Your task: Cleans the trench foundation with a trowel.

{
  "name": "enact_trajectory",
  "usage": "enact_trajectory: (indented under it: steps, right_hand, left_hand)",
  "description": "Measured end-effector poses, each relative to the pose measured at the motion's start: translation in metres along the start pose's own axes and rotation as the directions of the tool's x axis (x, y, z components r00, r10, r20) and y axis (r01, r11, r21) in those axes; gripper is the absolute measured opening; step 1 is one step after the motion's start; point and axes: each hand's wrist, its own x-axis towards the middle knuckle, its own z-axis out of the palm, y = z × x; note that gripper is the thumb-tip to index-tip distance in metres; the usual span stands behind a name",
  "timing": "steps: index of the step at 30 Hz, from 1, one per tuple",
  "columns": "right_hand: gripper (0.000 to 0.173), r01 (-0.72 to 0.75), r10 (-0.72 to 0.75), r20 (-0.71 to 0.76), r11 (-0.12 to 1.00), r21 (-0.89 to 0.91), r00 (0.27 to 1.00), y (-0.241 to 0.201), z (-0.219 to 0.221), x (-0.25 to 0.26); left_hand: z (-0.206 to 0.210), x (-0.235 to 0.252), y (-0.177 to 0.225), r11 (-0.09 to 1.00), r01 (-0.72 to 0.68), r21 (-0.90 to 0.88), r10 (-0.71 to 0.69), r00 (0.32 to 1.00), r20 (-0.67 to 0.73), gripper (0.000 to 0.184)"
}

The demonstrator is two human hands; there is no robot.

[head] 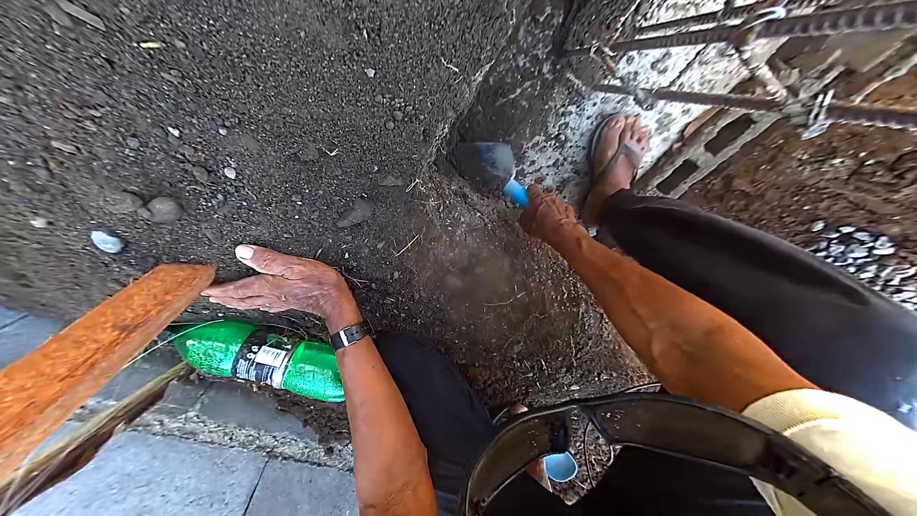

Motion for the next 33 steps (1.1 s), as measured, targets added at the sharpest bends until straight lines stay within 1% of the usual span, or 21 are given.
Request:
enact_trajectory:
  steps: [3, 8, 12, 14, 16, 21, 23, 25, 28, 30, 33]
  right_hand:
    - [0.054, -0.032, 0.034, -0.040, 0.999, 0.043, 0.999, -0.002, -0.005, 0.005]
    - [0.056, -0.012, 0.012, -0.026, 1.000, -0.002, 1.000, -0.010, -0.002, 0.016]
    - [0.051, 0.008, -0.008, -0.008, 0.999, -0.042, 1.000, 0.002, 0.001, 0.013]
    - [0.051, -0.002, 0.002, -0.001, 0.997, -0.083, 1.000, 0.007, 0.000, 0.016]
    - [0.051, -0.006, 0.007, 0.015, 0.997, -0.082, 1.000, 0.009, -0.004, 0.019]
    - [0.049, 0.054, -0.049, 0.067, 0.996, -0.072, 0.997, 0.005, -0.016, 0.034]
    - [0.046, 0.094, -0.088, 0.073, 0.993, -0.078, 0.993, 0.014, -0.018, 0.044]
    - [0.046, 0.131, -0.122, 0.080, 0.984, -0.120, 0.989, 0.020, -0.028, 0.053]
    - [0.045, 0.106, -0.092, 0.096, 0.983, -0.150, 0.991, 0.016, -0.037, 0.064]
    - [0.043, 0.090, -0.079, 0.075, 0.982, -0.168, 0.994, 0.009, -0.035, 0.071]
    - [0.042, 0.136, -0.130, 0.045, 0.973, -0.185, 0.991, 0.004, -0.039, 0.067]
  left_hand:
    - [0.001, 0.000, -0.001, 1.000, 0.003, -0.005, -0.003, 1.000, 0.003, 0.076]
    - [0.001, 0.001, 0.001, 0.999, 0.011, -0.032, -0.011, 1.000, -0.004, 0.076]
    - [-0.004, 0.001, 0.006, 0.999, -0.005, -0.042, 0.005, 1.000, 0.003, 0.075]
    - [-0.003, 0.000, 0.008, 0.999, -0.008, -0.054, 0.008, 1.000, -0.001, 0.074]
    - [-0.004, 0.000, 0.007, 0.999, -0.004, -0.053, 0.004, 1.000, -0.002, 0.074]
    - [-0.001, 0.001, 0.010, 0.999, 0.005, -0.046, -0.006, 1.000, -0.028, 0.073]
    - [-0.002, -0.001, 0.008, 0.999, -0.001, -0.042, 0.000, 1.000, -0.024, 0.074]
    - [-0.001, 0.000, 0.010, 0.998, -0.011, -0.060, 0.009, 0.999, -0.036, 0.073]
    - [-0.001, 0.000, 0.009, 0.998, -0.009, -0.069, 0.006, 0.999, -0.040, 0.073]
    - [-0.001, 0.000, 0.011, 0.998, 0.003, -0.061, -0.005, 0.999, -0.032, 0.073]
    - [0.000, 0.001, 0.010, 0.998, 0.004, -0.070, -0.007, 0.999, -0.036, 0.072]
